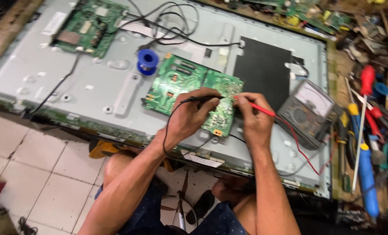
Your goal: Testing components on a television circuit board using a multimeter to diagnose issues.
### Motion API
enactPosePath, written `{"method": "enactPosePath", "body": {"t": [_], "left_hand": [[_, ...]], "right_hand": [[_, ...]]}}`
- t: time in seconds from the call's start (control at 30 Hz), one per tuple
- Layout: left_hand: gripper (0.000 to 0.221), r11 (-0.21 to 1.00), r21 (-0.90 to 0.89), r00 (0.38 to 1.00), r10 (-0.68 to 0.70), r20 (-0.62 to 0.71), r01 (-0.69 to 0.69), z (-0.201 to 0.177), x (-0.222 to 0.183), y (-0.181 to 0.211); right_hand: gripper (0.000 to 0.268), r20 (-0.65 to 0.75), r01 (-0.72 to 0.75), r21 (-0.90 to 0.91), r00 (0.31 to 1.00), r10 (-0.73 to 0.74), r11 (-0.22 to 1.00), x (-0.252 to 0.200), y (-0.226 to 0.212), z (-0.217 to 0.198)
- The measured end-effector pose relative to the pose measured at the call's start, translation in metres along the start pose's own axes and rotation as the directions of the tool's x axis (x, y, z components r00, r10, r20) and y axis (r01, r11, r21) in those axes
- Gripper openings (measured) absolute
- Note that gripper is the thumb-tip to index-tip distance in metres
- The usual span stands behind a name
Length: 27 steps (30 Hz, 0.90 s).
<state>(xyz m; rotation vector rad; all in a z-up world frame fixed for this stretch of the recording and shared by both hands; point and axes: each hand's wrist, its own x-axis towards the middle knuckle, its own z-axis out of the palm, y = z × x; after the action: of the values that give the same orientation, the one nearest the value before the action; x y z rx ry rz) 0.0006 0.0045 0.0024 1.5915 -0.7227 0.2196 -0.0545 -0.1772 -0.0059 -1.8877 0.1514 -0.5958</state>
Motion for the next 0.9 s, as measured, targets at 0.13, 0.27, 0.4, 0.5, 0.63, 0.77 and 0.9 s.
{"method": "enactPosePath", "body": {"t": [0.13, 0.27, 0.4, 0.5, 0.63, 0.77, 0.9], "left_hand": [[0.016, 0.994, -0.110, 0.995, -0.024, -0.092, 0.014, -0.011, 0.000, 0.015], [0.018, 0.997, 0.065, 0.964, 0.046, -0.263, -0.030, -0.036, 0.006, 0.004], [0.022, 0.949, 0.309, 0.958, 0.035, -0.283, 0.057, -0.062, 0.006, -0.017], [0.021, 0.926, 0.372, 0.963, 0.039, -0.265, 0.065, -0.066, 0.004, -0.034], [0.020, 0.953, 0.263, 0.951, -0.065, -0.301, 0.148, -0.066, 0.001, -0.032], [0.021, 0.988, 0.074, 0.911, -0.095, -0.402, 0.136, -0.067, 0.002, -0.010], [0.023, 0.999, 0.015, 0.885, -0.036, -0.463, 0.048, -0.062, 0.002, 0.006]], "right_hand": [[0.026, -0.106, 0.004, 0.110, 0.994, 0.008, 0.994, -0.006, -0.019, 0.001], [0.024, -0.160, -0.009, -0.017, 0.987, 0.006, 1.000, -0.008, -0.009, -0.001], [0.021, -0.174, -0.009, -0.183, 0.985, -0.023, 0.983, -0.008, 0.003, -0.001], [0.027, -0.118, 0.008, -0.213, 0.992, -0.034, 0.977, -0.009, -0.002, 0.002], [0.034, -0.073, 0.000, -0.149, 0.997, -0.011, 0.989, -0.009, -0.002, 0.000], [0.038, -0.099, -0.007, -0.039, 0.995, 0.003, 0.999, -0.008, -0.004, 0.001], [0.039, -0.153, 0.078, -0.034, 0.985, -0.082, 0.996, -0.008, -0.014, -0.003]]}}
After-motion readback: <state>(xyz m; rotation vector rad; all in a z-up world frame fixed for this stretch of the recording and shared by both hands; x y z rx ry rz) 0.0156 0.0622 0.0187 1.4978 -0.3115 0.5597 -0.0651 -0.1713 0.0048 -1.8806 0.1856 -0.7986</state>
